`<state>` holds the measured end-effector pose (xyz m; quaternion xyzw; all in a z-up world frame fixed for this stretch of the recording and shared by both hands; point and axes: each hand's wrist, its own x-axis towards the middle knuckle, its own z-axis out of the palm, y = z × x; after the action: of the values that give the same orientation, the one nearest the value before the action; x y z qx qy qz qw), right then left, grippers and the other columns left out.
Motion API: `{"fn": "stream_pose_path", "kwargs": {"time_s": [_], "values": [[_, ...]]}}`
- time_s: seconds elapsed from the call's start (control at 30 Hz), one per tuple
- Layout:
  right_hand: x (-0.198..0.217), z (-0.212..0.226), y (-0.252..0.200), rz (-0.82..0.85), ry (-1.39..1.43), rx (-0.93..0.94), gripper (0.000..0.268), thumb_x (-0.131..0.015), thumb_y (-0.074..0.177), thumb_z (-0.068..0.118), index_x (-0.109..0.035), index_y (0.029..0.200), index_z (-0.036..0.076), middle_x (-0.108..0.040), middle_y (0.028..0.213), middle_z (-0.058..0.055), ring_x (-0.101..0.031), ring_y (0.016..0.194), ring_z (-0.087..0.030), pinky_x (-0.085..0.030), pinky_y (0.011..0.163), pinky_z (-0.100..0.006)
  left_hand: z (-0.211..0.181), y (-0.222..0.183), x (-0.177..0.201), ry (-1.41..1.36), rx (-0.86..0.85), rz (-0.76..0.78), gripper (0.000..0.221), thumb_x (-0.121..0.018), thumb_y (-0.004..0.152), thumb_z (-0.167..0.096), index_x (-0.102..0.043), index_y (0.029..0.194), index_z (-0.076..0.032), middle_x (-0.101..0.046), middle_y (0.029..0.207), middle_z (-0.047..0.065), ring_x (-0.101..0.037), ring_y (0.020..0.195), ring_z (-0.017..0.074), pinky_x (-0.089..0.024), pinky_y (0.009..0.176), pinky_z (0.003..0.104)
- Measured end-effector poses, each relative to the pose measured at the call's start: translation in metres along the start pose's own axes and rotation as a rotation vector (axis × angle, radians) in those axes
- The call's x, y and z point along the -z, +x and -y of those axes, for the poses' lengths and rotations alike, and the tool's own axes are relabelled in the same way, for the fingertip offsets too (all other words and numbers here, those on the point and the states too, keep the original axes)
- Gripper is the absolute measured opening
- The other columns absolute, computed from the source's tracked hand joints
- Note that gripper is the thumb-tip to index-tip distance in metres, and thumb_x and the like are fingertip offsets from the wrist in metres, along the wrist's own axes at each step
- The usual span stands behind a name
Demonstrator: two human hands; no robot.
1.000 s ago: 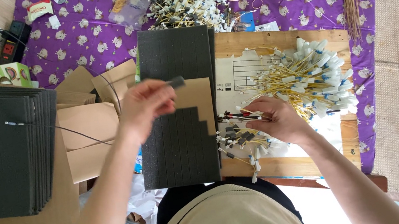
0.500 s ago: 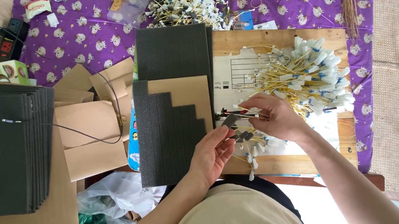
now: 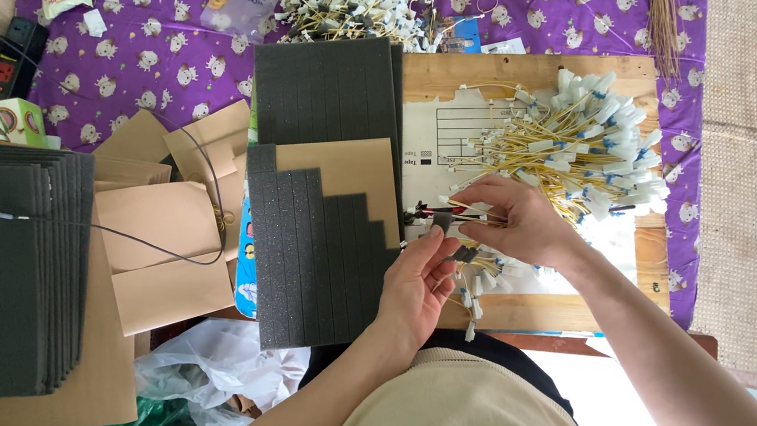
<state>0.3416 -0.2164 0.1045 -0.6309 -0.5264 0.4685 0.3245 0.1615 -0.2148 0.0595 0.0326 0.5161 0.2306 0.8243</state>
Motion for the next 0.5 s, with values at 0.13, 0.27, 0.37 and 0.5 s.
{"fn": "stream_pose_path", "kwargs": {"time_s": [0.13,0.27,0.37,0.5], "values": [[-0.002,-0.007,0.001,-0.012,-0.019,0.023,0.031,-0.074,0.078,0.003,-0.074,0.109,0.008,-0.066,0.099,-0.013,-0.048,0.051,-0.012,-0.039,0.049,-0.025,-0.002,-0.003,-0.005,0.016,-0.005,-0.015,0.03,-0.082,0.078,-0.037,-0.063,0.091,-0.018,-0.075,0.093,0.004,-0.062,0.068,0.0118,-0.048,0.061,0.02],[-0.004,-0.015,0.004,-0.033,-0.046,0.036,0.026,-0.074,0.08,0.006,-0.074,0.106,0.007,-0.067,0.099,-0.014,-0.051,0.052,-0.015,-0.039,0.048,-0.025,-0.003,0.0,-0.008,0.082,-0.044,-0.053,0.033,-0.083,0.077,-0.04,-0.062,0.09,-0.018,-0.074,0.087,0.003,-0.061,0.064,0.0097,-0.045,0.056,0.018],[-0.007,-0.018,0.002,-0.06,-0.028,0.018,0.024,-0.075,0.08,0.007,-0.075,0.104,0.009,-0.066,0.095,-0.011,-0.05,0.052,-0.014,-0.039,0.048,-0.024,-0.003,0.004,-0.01,0.147,-0.07,-0.074,0.036,-0.083,0.076,-0.043,-0.062,0.088,-0.017,-0.074,0.083,0.005,-0.061,0.059,0.0099,-0.043,0.051,0.017],[-0.009,-0.021,0.002,-0.098,-0.017,0.017,0.02,-0.076,0.08,0.008,-0.075,0.099,0.013,-0.064,0.09,-0.008,-0.049,0.051,-0.013,-0.039,0.046,-0.022,-0.008,0.001,-0.016,0.233,-0.082,-0.107,0.041,-0.083,0.074,-0.049,-0.061,0.089,-0.017,-0.074,0.078,0.006,-0.062,0.055,0.011,-0.04,0.046,0.017]]}}
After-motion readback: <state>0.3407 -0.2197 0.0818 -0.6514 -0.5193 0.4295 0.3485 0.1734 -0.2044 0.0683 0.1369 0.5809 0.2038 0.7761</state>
